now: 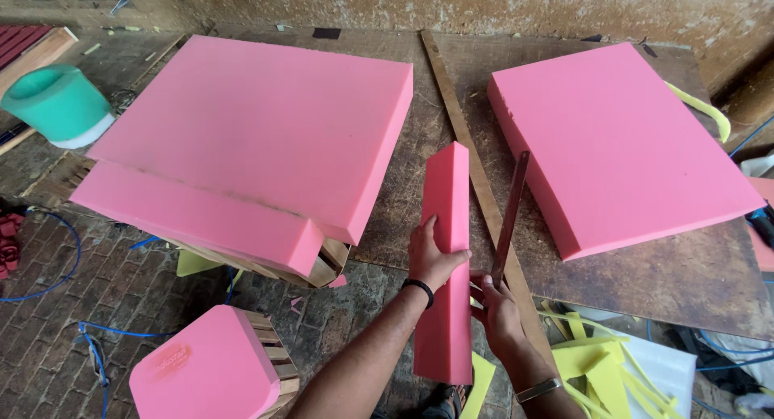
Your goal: The person sprays a wooden stool with a spray gun, then places pink foam sheets on the stool and cuts them to size using a long metal blade and a wooden straightedge. The person repeatedly measures, aligns, and slices the foam into rectangular pieces.
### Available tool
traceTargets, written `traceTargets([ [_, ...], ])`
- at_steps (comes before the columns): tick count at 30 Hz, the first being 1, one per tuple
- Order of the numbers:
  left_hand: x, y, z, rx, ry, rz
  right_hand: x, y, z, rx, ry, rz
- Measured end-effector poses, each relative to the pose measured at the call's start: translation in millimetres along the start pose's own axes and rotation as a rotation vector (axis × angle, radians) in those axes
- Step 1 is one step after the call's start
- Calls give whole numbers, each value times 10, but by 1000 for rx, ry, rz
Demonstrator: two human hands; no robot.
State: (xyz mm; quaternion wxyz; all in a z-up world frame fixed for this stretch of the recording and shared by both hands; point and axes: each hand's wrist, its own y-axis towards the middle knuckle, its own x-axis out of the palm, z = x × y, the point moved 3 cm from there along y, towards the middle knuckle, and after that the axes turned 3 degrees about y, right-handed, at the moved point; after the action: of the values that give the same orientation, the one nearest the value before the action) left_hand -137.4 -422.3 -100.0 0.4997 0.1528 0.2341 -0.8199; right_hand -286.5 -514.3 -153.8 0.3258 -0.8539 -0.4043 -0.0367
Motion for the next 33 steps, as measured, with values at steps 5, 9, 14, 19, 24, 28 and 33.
traceTargets([
  [5, -33, 2, 49, 52, 142, 209, 355, -287, -290, 44, -34, -44],
  [9, 27, 21, 72, 4, 73, 174, 406, -89, -207, -51, -53, -27],
  [14, 83, -18, 178, 167, -127, 19, 161, 393, -166, -407, -114, 1],
  [19, -155, -158, 252, 194, -182, -210, -286, 721, -618, -298, -230, 144],
  [24, -663, -434, 232, 294, -104, -273, -406, 821, -1081, -524, -545, 204],
  [28, -1209, -668, 29, 313, -105, -203, 21, 679, -556, -368, -215, 7],
  [33, -2091, -758, -54, 546, 208, 270, 822, 250, -55, -294, -95, -132],
])
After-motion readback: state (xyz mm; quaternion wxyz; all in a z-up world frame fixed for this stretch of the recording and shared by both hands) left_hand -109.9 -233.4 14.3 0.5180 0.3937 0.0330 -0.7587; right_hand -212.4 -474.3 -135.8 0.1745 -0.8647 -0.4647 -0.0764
